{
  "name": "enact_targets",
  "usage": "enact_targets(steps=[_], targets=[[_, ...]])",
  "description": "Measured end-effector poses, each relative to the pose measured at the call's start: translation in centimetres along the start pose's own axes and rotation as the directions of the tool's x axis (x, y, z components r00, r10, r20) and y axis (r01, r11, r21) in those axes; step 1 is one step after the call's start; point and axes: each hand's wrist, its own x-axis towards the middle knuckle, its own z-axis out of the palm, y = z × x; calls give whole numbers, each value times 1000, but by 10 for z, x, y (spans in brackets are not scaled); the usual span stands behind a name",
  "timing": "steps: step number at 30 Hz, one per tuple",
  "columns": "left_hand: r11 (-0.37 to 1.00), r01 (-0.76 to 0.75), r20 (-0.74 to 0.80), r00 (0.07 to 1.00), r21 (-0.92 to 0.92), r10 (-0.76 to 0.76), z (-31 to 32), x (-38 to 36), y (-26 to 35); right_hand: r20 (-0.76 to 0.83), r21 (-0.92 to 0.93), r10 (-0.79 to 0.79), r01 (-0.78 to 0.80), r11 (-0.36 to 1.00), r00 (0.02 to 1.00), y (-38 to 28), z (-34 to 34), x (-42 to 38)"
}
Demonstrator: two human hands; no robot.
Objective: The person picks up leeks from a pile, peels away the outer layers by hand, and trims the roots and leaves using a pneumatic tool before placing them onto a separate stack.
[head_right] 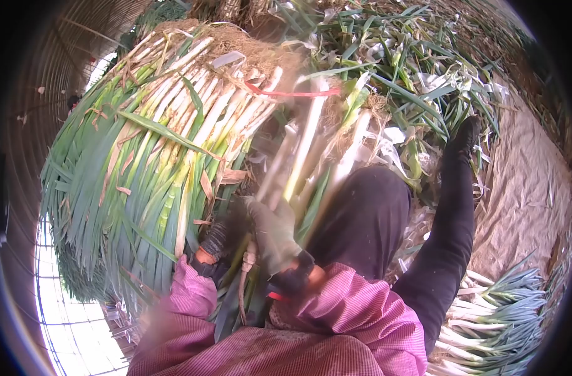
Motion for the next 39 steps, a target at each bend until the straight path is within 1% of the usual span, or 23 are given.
enact_targets(steps=[2,4,6,7,9,11,14,16,17,18,20,21,22,23,25,26,28,29,31,32,35,36,39], targets=[[969,-62,13,998,-238,67,-10,-3,-1,13,-10,10,-10,1000,1000,0,-1,1],[968,44,50,998,-245,-33,-33,10,-1,21,5,12,-12,1000,1000,3,0,2],[952,138,167,981,-272,-94,-64,20,2,27,44,0,-1,999,1000,10,4,2],[940,177,263,960,-291,-100,-83,24,2,30,59,7,-8,998,1000,10,5,0],[885,290,368,918,-363,-150,-104,32,4,32,95,19,-22,995,999,10,6,-4],[775,424,403,883,-468,-240,-114,38,6,17,82,-9,8,997,1000,25,-5,16],[911,310,111,950,-273,-290,-92,26,20,-28,52,12,-11,999,1000,15,-1,13],[962,251,-72,963,-107,-260,-66,22,21,-21,38,55,-54,998,998,1,5,-5],[975,223,-154,963,-15,-222,-67,22,17,1,36,83,-83,996,997,-2,5,-16],[953,264,-204,935,-151,-291,-69,17,12,21,33,113,-113,993,993,0,6,-25],[855,299,-269,860,-423,-434,-78,9,0,106,-74,2,6,997,994,23,8,-36],[852,403,-317,803,-335,-504,-93,4,-9,148,-123,-49,67,990,988,37,7,-38],[827,504,-369,740,-249,-563,-109,-3,-22,232,-255,35,26,967,972,52,6,-39],[781,603,-427,669,-166,-608,-118,-8,-37,281,-363,28,79,928,959,55,9,-50],[645,758,-372,574,-94,-729,-108,-16,-67,383,-552,28,204,808,923,59,19,-75],[650,757,-338,596,-65,-728,-100,-19,-77,518,-382,62,166,909,853,73,18,-74],[664,747,-265,639,-10,-722,-88,-24,-88,518,-421,230,12,907,824,49,27,-93],[647,763,-243,629,9,-738,-93,-24,-87,511,-439,310,-67,896,802,40,29,-99],[616,786,-198,612,45,-766,-102,-22,-82,505,-408,247,-24,913,827,65,28,-83],[571,817,-282,568,81,-773,-87,-22,-87,496,-388,217,-9,922,841,79,26,-74],[575,818,-151,569,5,-808,-96,-20,-93,488,-378,136,68,923,862,90,23,-63],[548,835,-31,548,-35,-836,-105,-19,-94,486,-393,147,65,917,862,89,21,-62],[523,852,-92,521,5,-848,-100,-14,-88,481,-419,204,19,908,853,78,20,-63]])
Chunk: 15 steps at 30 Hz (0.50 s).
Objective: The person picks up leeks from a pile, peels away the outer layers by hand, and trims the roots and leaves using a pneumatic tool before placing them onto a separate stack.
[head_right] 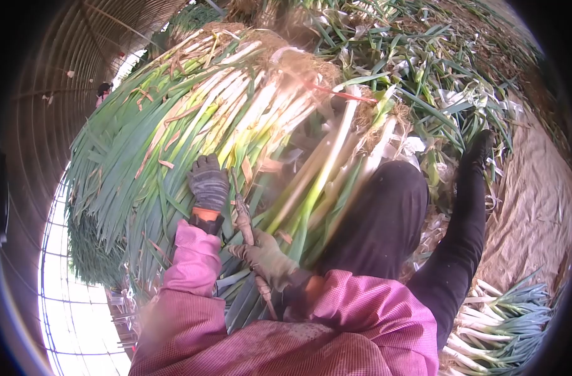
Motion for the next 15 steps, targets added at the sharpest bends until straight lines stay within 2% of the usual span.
enact_targets(steps=[3,6,9,11,13,14,15], targets=[[999,42,12,999,-15,-42,5,-5,2,-4,23,-30,30,999,1000,1,-3,3],[999,36,-99,995,26,-33,10,-1,1,-29,-13,34,-34,999,999,-12,-10,1],[998,-20,76,997,-65,25,15,11,-9,-54,15,166,-166,986,985,-37,-9,-10],[980,-94,146,982,-177,120,9,10,-10,-111,-156,-154,135,978,982,9,-13,11],[978,-60,190,977,-198,98,1,-6,7,-154,-123,-149,131,984,977,9,-16,11],[977,-41,217,972,-208,87,0,-15,17,-158,2,22,-22,1000,987,-19,-17,-6],[970,-46,246,964,-237,106,3,-22,24,-161,84,77,-64,994,984,-23,-17,-9]])
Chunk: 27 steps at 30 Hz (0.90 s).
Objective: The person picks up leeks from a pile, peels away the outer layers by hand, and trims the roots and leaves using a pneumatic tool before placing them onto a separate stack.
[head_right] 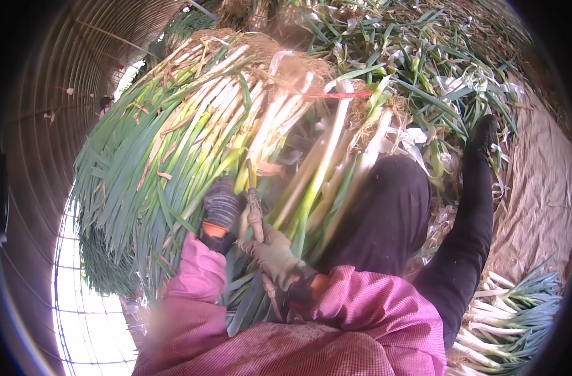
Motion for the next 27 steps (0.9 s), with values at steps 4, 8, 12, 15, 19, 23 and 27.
enact_targets(steps=[4,8,12,15,19,23,27], targets=[[996,8,76,997,-91,-1,13,-10,20,-76,153,-74,85,985,994,15,0,2],[971,-38,48,998,-235,50,16,-10,17,-82,135,-71,82,987,994,23,-2,1],[947,-80,86,990,-312,112,10,-24,16,-76,177,-80,93,980,994,24,1,6],[933,-49,132,986,-357,102,11,-41,18,-103,215,-119,139,967,988,20,-4,8],[926,220,509,860,-306,-36,-28,-56,39,-127,155,-97,117,981,987,13,-9,11],[946,21,329,940,-324,91,1,-91,29,-138,198,-155,180,963,978,10,-16,21],[944,-93,245,953,-318,177,14,-106,20,-166,165,-153,180,970,974,2,-23,28]])
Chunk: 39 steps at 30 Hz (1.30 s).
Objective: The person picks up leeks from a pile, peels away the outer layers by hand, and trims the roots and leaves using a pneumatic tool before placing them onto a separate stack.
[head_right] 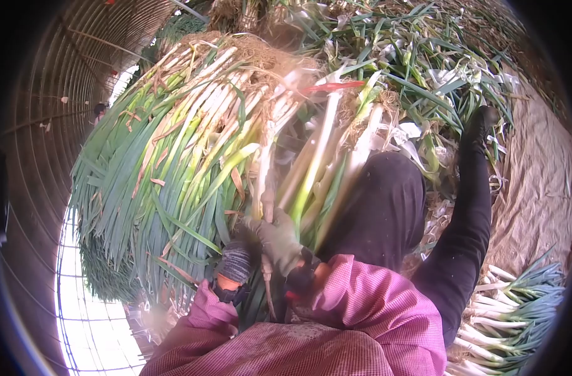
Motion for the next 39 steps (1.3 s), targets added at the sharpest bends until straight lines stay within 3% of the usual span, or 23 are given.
enact_targets(steps=[2,8,11,14,17,19,20,21,22,24,26,27,32,35,37,39], targets=[[999,-29,-18,999,16,30,3,1,0,-9,56,-16,16,998,1000,1,0,4],[997,-66,-46,997,42,68,11,12,3,55,-68,-15,18,998,998,14,-1,-3],[987,-159,-76,984,30,161,24,19,-10,10,48,-72,72,996,997,14,2,5],[956,-294,-120,950,-25,289,41,24,-29,16,1,30,-30,1000,999,-9,2,12],[928,-296,-78,955,-225,285,58,22,-49,-18,-10,27,-27,1000,999,-29,10,21],[851,-92,87,983,-516,159,69,22,-69,-63,-23,81,-83,996,995,-42,10,27],[822,-93,81,983,-562,167,65,25,-71,-84,-30,104,-107,994,991,-47,9,26],[842,-147,26,982,-519,187,48,29,-62,-28,-31,139,-139,990,990,-53,6,19],[860,-196,-30,978,-471,206,32,33,-52,2,-18,64,-64,998,998,-42,6,16],[932,-326,-213,933,-157,290,-45,46,3,60,7,-75,75,997,995,-5,9,1],[977,-214,-268,941,5,207,-32,88,-17,74,-51,-41,45,998,996,17,12,-26],[991,-133,-240,961,33,137,-14,113,-38,109,-120,56,-43,992,992,26,11,-29],[959,-264,-258,938,-106,230,-34,124,-20,40,-44,83,-81,996,996,-7,7,-27],[970,-239,-188,956,-48,227,-24,108,-32,31,-110,61,-58,992,998,17,5,-18],[988,-154,-105,983,0,154,-31,85,-16,39,3,-12,12,1000,999,27,6,-16],[993,-90,-20,996,-72,89,-36,61,-3,35,50,-36,34,998,999,25,4,-14]])
